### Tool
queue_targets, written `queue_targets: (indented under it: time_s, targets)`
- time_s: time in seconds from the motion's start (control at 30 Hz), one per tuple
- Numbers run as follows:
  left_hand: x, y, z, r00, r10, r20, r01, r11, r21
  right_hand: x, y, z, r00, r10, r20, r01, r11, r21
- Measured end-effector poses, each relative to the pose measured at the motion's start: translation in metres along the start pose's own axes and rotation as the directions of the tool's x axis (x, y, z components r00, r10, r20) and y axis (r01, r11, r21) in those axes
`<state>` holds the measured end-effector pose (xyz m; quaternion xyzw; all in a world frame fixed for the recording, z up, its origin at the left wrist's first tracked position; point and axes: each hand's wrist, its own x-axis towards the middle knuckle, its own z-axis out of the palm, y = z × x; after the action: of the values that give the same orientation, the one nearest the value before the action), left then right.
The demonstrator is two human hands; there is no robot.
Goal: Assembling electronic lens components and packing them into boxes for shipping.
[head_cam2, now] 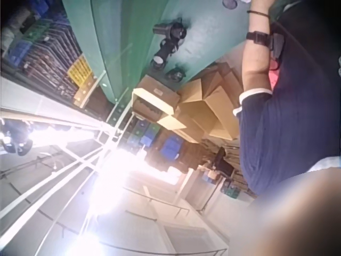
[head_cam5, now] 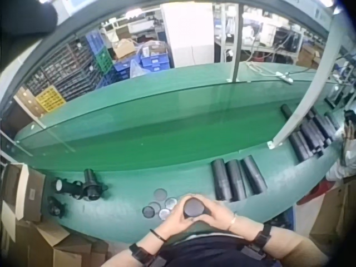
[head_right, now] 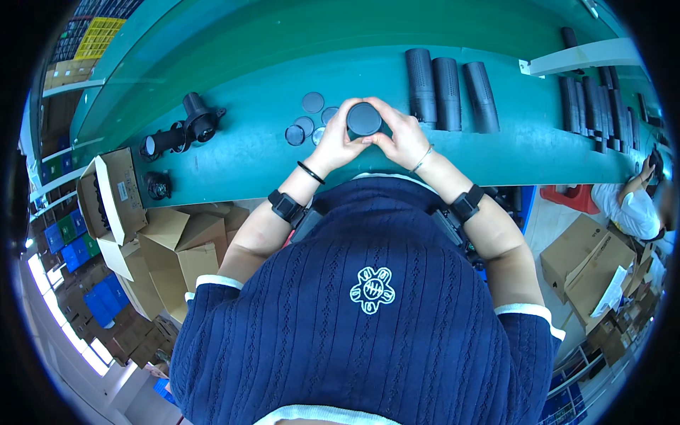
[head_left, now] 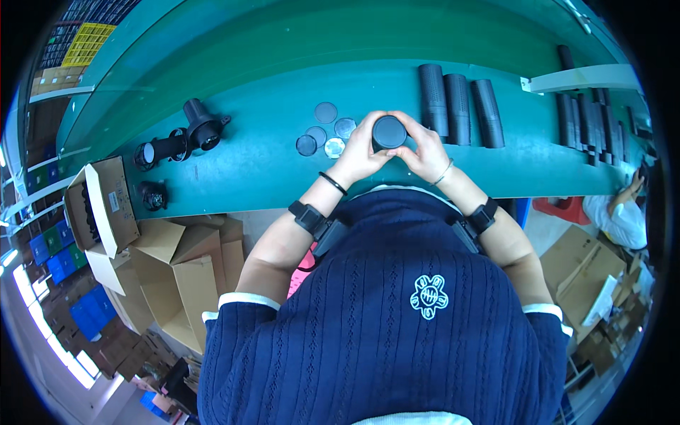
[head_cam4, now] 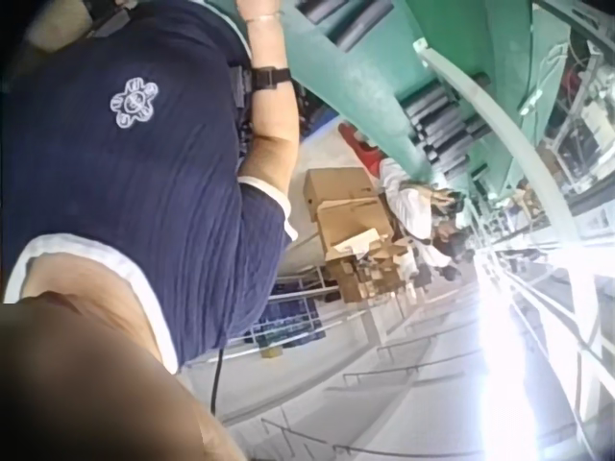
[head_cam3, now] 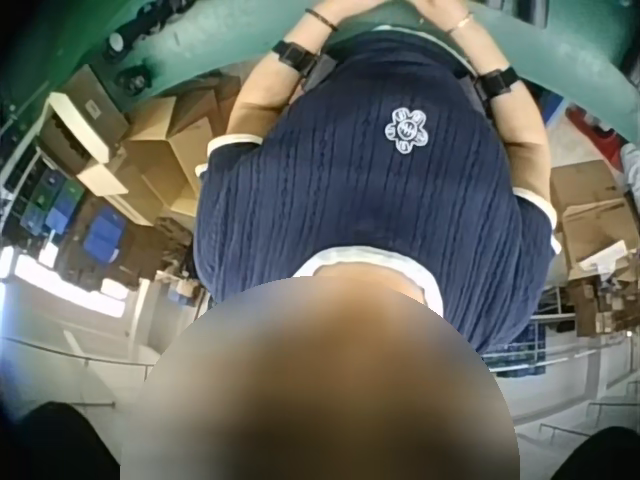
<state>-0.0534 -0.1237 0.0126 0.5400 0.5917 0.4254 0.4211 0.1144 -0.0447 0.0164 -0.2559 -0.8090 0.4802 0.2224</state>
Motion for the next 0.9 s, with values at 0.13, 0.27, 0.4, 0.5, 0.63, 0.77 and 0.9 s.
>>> queue_targets:
  time_s: [0.13, 0.27, 0.4, 0.5, 0.63, 0.77, 0.9]
  targets:
    - [0.0, -0.008, 0.001, 0.995, 0.087, -0.055, -0.086, 0.996, 0.015, 0.01, -0.015, -0.009, 0.999, -0.015, 0.043, 0.014, 1.0, 0.011]
    - [0.0, -0.004, -0.003, 0.994, 0.103, -0.032, -0.099, 0.991, 0.085, 0.01, -0.015, -0.011, 0.995, -0.06, 0.074, 0.058, 0.998, 0.029]
    - [0.002, -0.004, 0.0, 0.988, 0.145, -0.056, -0.139, 0.985, 0.102, 0.01, -0.013, -0.009, 0.997, -0.018, 0.071, 0.015, 0.999, 0.033]
    - [0.004, 0.004, 0.007, 0.985, 0.095, -0.145, -0.077, 0.989, 0.125, 0.011, -0.007, -0.009, 1.0, -0.002, 0.022, 0.003, 1.0, -0.029]
    - [0.008, 0.001, -0.001, 0.988, 0.13, -0.088, -0.122, 0.988, 0.093, 0.015, -0.006, -0.01, 0.997, 0.006, 0.071, -0.013, 0.995, 0.096]
    - [0.004, 0.0, -0.004, 0.999, 0.046, -0.012, -0.046, 0.999, 0.015, 0.012, -0.014, -0.007, 1.0, 0.0, 0.005, -0.001, 0.992, 0.124]
    - [0.003, 0.0, -0.001, 0.996, 0.073, -0.058, -0.069, 0.995, 0.069, 0.012, -0.012, -0.006, 0.999, -0.043, 0.0, 0.043, 0.999, -0.006]
